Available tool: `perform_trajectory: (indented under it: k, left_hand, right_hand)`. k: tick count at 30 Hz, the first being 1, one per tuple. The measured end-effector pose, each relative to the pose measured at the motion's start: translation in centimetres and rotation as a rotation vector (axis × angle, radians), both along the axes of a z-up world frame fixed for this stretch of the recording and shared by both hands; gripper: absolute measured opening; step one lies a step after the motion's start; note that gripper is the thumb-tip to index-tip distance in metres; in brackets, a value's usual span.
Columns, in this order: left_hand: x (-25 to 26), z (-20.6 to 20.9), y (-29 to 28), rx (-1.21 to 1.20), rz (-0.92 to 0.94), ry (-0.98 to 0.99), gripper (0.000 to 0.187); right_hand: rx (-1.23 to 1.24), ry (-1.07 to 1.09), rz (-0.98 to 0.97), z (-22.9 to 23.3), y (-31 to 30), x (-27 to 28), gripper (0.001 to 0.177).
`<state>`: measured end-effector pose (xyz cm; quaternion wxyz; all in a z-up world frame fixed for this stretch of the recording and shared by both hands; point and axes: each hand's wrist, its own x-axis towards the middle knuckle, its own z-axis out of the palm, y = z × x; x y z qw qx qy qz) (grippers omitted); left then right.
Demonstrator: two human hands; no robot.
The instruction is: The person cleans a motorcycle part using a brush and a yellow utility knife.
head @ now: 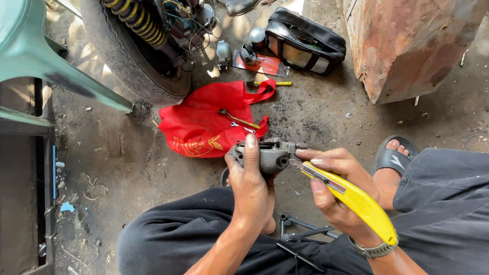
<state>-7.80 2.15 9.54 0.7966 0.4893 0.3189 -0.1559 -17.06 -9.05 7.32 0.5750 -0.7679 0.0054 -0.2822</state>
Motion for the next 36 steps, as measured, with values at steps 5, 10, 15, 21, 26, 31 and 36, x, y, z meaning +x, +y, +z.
perform_trajectory:
  k: [5,10,15,21,26,31,36]
  left_hand:
    - [-0.2,0.6,-0.2,0.071,-0.033,-0.016,0.038]
    - [-0.6,-0.2,0.0,0.055,-0.032,-0.096,0.034]
    - [-0.8,-0.3,0.4,0.367,-0.213,-0.176,0.040]
    - [-0.9,-0.8,0.3,0.384,-0.218,-0.217,0.037]
    - [-0.8,-0.2,0.1,0.371,-0.227,-0.159,0.041]
    - [-0.9,-0.1,-0.2,0.375,-0.240,-0.162,0.042]
    - [-1.5,0.6,-0.8,0.297,-0.099,-0.217,0.059]
  right_hand:
    - [-0.098,-0.043,-0.051,-0.4,0.1,0.0,0.018]
    - [-0.143,-0.068,-0.088,-0.6,0.2,0.1,0.018]
    - [-0.174,-0.025,-0.027,-0.2,0.2,-0.4,0.025]
    - [-0.177,-0.037,-0.055,0.0,0.2,-0.4,0.020]
    - [-0.193,-0.044,-0.067,0.1,0.1,-0.2,0.020]
    - [-0.181,-0.067,-0.044,-0.2,0.0,0.2,0.022]
    - [-0.080,-0.256,-0.133,-0.3,0.3,0.8,0.015]
